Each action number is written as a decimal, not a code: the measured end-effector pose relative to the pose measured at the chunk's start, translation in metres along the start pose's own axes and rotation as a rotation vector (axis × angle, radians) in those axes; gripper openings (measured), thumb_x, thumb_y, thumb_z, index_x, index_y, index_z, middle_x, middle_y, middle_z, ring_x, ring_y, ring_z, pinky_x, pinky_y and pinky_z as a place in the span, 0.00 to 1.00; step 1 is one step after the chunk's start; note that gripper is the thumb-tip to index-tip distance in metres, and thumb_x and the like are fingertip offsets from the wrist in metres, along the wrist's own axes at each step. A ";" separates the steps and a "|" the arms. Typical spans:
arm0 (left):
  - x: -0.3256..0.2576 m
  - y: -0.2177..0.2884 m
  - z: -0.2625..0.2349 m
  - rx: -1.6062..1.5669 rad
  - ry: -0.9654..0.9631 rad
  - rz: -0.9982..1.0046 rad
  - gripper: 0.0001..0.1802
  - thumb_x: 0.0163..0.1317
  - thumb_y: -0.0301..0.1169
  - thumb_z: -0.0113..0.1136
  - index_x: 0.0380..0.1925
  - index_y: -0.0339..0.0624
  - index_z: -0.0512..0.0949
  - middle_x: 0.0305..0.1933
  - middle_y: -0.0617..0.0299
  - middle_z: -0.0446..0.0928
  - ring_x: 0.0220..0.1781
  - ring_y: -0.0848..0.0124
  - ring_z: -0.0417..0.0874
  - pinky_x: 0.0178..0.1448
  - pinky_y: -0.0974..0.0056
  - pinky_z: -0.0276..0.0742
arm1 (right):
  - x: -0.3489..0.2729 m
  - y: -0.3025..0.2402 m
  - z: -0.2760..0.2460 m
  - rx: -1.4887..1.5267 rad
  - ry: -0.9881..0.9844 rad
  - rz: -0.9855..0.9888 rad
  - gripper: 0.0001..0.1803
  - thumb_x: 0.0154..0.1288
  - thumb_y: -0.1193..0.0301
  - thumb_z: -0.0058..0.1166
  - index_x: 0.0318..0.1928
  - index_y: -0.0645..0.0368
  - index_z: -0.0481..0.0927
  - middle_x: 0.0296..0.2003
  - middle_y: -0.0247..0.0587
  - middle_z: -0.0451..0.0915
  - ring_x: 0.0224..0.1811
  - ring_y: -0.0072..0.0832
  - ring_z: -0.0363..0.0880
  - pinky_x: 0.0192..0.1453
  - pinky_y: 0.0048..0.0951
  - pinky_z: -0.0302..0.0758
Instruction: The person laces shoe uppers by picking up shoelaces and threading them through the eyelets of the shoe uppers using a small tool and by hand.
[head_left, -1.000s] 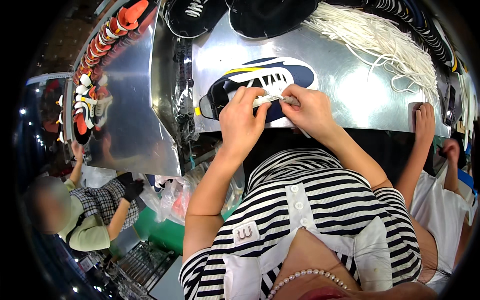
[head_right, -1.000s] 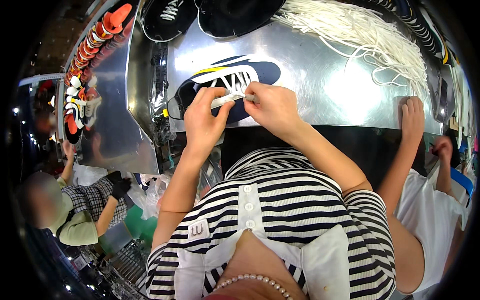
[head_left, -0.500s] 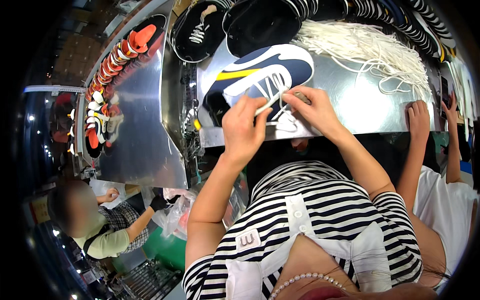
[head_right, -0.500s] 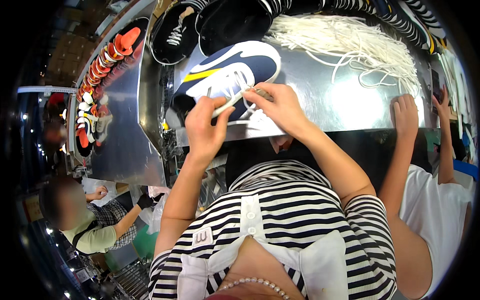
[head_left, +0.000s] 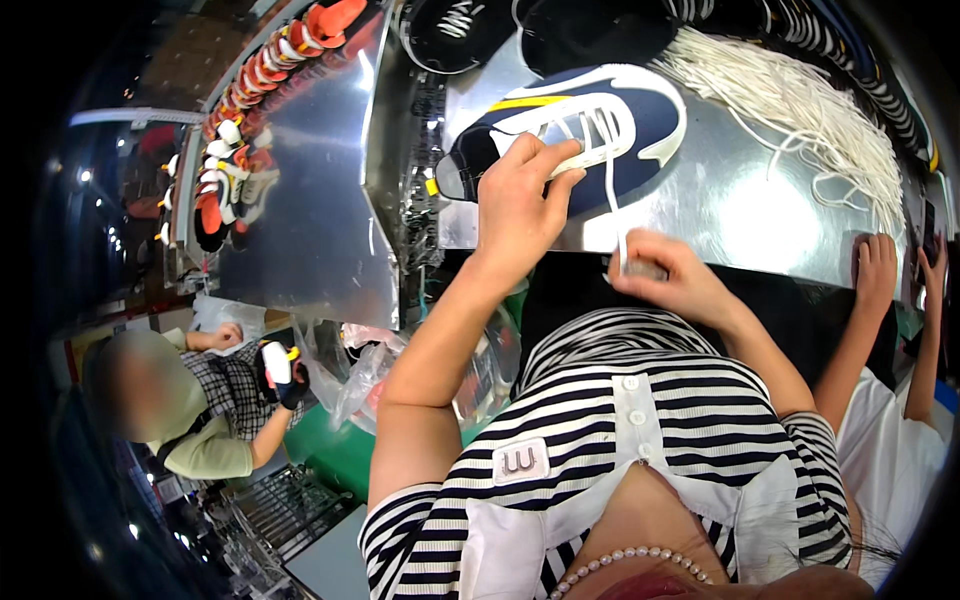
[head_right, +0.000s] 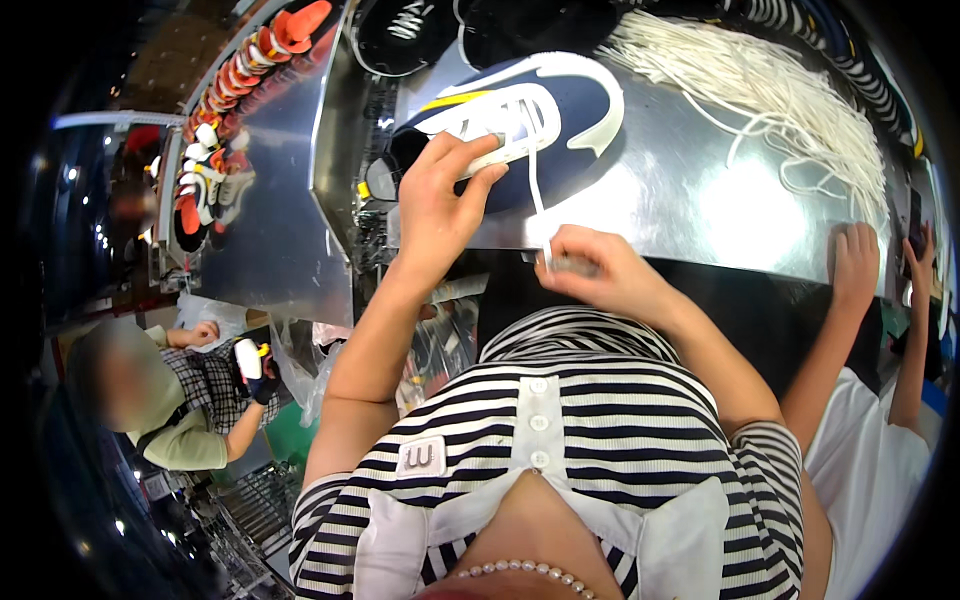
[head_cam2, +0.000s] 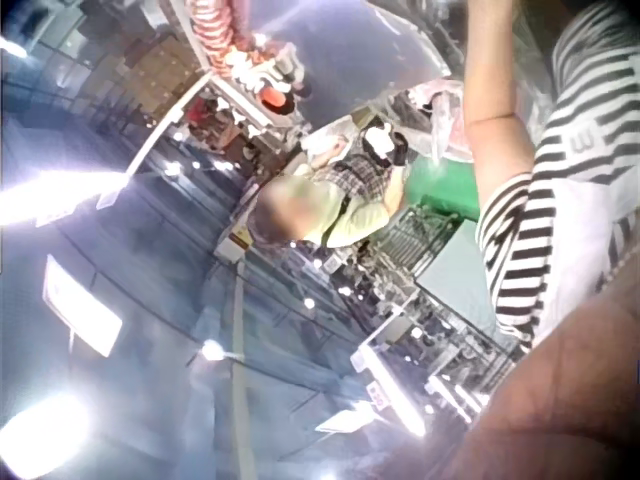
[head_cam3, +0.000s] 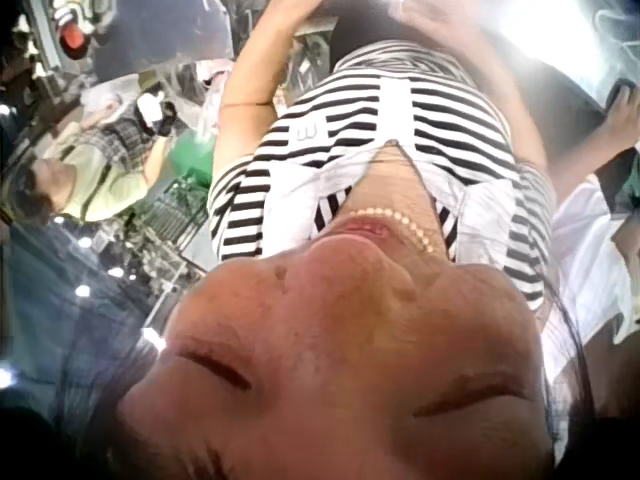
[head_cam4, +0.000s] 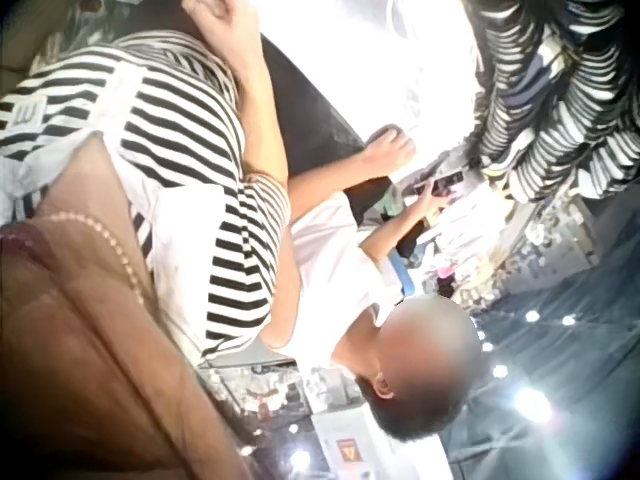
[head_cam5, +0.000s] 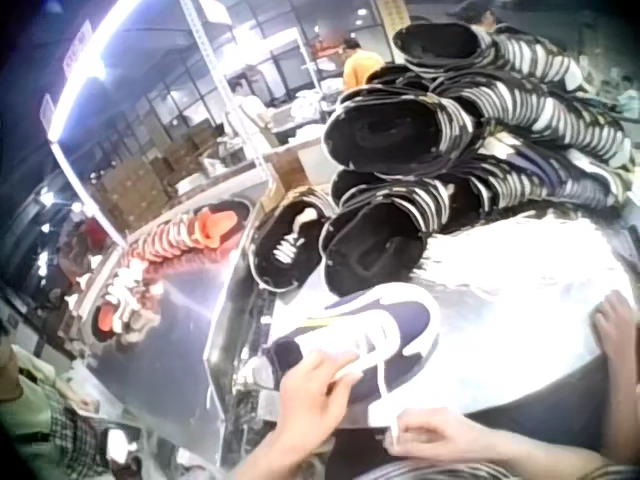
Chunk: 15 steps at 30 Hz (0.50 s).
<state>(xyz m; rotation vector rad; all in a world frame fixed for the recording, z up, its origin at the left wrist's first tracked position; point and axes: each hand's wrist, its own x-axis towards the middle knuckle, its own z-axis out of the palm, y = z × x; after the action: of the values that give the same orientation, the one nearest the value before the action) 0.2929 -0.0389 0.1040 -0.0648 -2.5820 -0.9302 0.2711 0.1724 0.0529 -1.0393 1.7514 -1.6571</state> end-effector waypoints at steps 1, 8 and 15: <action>-0.004 -0.014 0.006 0.046 -0.104 0.014 0.14 0.56 0.28 0.65 0.43 0.41 0.82 0.31 0.54 0.76 0.33 0.57 0.79 0.38 0.59 0.73 | 0.008 -0.008 -0.005 0.126 0.009 0.221 0.05 0.65 0.72 0.58 0.37 0.61 0.78 0.29 0.29 0.74 0.34 0.18 0.74 0.41 0.20 0.70; 0.006 -0.019 0.016 0.215 -0.507 -0.143 0.17 0.57 0.36 0.60 0.47 0.46 0.81 0.38 0.48 0.82 0.43 0.52 0.83 0.47 0.52 0.78 | 0.065 0.017 -0.026 -0.230 0.406 -0.012 0.09 0.61 0.74 0.58 0.41 0.62 0.79 0.35 0.43 0.81 0.34 0.35 0.79 0.42 0.28 0.73; 0.009 -0.029 0.021 -0.042 -0.484 -0.270 0.22 0.52 0.45 0.66 0.43 0.44 0.82 0.38 0.50 0.82 0.41 0.52 0.83 0.47 0.55 0.77 | 0.067 0.032 -0.026 -0.233 0.371 -0.044 0.08 0.61 0.76 0.59 0.41 0.62 0.79 0.35 0.41 0.82 0.34 0.30 0.80 0.41 0.25 0.74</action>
<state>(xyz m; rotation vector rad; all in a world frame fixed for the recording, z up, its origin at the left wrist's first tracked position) 0.2721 -0.0498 0.0754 0.0561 -3.0718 -1.1861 0.2054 0.1325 0.0344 -0.9161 2.2188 -1.7930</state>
